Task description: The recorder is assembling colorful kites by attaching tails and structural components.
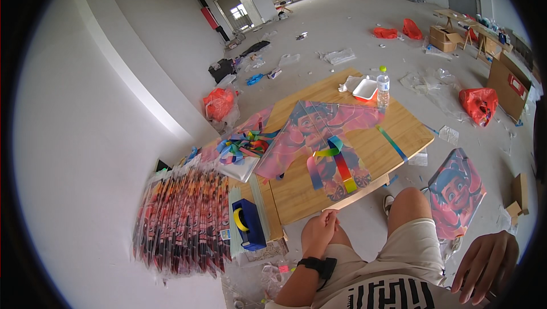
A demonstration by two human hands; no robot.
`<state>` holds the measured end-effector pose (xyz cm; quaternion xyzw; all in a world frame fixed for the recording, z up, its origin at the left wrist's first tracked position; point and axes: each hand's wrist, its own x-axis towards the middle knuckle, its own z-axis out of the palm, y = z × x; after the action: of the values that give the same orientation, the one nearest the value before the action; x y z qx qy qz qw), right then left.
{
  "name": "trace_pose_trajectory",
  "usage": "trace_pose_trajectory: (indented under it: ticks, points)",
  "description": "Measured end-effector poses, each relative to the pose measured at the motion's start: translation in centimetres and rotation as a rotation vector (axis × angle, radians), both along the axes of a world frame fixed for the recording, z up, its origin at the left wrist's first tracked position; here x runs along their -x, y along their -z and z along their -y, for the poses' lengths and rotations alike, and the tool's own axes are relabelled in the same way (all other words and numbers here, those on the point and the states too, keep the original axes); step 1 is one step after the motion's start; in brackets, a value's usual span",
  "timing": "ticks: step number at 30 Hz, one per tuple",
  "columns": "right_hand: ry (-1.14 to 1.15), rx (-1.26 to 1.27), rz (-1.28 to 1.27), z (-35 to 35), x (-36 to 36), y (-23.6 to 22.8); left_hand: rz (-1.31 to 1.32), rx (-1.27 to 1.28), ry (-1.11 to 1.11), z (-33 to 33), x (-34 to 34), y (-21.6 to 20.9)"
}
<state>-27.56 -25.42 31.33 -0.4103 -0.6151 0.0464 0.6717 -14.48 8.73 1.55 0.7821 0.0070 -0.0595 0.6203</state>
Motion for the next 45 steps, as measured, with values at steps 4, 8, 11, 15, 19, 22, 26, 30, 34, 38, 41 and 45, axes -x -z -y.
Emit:
trace_pose_trajectory:
  ticks: [4, 8, 11, 15, 19, 22, 26, 30, 34, 38, 41, 45]
  points:
    - [-0.012, 0.001, -0.044, -0.1, 0.0, -0.1, -0.005, 0.017, -0.002, -0.2, 0.0, 0.3]
    - [-0.003, 0.01, -0.044, -0.1, -0.1, -0.2, -0.009, 0.005, -0.003, -0.1, 0.1, -0.4]
    - [-0.017, 0.06, -0.031, -0.2, -0.4, -0.1, -0.033, -0.117, 0.0, 0.4, 0.5, -2.6]
    - [0.014, -0.016, -0.057, -0.1, 0.4, -0.1, -0.034, -0.113, -0.006, 0.3, 0.6, -2.6]
    - [-0.014, 0.045, -0.022, -0.3, -0.8, -0.3, -0.023, -0.081, 0.001, 0.1, 0.6, -2.2]
    - [-0.03, 0.057, -0.021, -0.1, -0.8, -0.3, -0.021, -0.085, -0.006, 0.0, 0.5, -1.6]
    - [-0.021, 0.043, -0.009, 0.0, -0.6, -0.3, -0.017, -0.092, 0.003, 0.3, 0.3, -1.6]
    - [-0.038, 0.011, -0.036, 0.0, -0.6, -0.1, -0.031, -0.142, -0.017, 0.0, 0.8, -2.7]
    - [-0.002, -0.025, -0.056, 0.0, 0.2, -0.3, -0.029, -0.136, -0.005, 0.0, 0.5, -2.2]
    - [0.012, -0.038, -0.048, -0.2, 0.3, -0.1, -0.023, -0.129, -0.012, -0.2, 0.7, -1.8]
    - [0.033, -0.047, -0.056, -0.2, 0.7, -0.1, -0.04, -0.165, -0.012, 0.2, 0.7, -2.7]
    - [0.038, -0.058, -0.055, -0.3, 0.7, -0.1, -0.023, -0.14, -0.01, 0.0, 0.8, -2.4]
